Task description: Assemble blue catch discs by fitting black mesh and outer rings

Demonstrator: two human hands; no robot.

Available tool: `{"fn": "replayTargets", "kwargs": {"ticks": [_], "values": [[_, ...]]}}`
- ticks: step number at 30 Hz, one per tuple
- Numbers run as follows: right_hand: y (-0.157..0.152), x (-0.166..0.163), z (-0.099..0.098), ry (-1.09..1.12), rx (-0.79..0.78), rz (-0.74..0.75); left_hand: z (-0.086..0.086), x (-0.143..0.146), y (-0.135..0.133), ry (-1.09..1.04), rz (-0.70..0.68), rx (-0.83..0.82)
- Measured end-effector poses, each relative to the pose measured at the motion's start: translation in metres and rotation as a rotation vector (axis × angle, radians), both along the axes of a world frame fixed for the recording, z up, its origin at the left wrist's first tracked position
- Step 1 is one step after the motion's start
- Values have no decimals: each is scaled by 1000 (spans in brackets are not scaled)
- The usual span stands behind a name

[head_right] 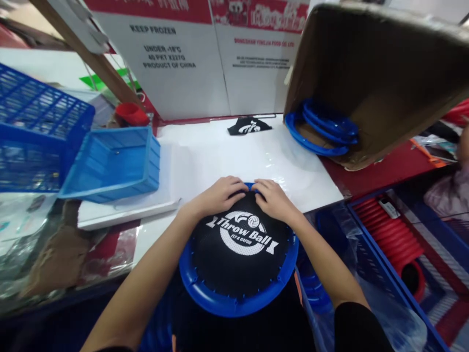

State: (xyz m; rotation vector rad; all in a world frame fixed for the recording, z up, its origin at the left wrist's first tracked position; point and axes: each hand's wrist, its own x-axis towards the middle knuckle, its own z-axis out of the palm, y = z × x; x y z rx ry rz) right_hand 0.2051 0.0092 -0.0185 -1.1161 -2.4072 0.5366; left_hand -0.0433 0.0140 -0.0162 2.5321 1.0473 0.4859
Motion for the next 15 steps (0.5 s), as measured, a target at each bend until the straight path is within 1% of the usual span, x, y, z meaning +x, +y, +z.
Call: {"fn": "replayTargets", "kwargs": {"ticks": [6,9,11,13,15], "values": [[3,-1,3,3,-85,-13,-1,5,1,22,38,-44],[3,0,0,-8,-91,-11,0,7,-1,29,68,-39],[7,2,-2,-1,-88,21,0,8,-3,54,87,-28],[17,10,0,57,-59,33,1,8,-4,94,113,-22],[32,24,5,128,47,-44,3,7,0,125,181,-19]]}}
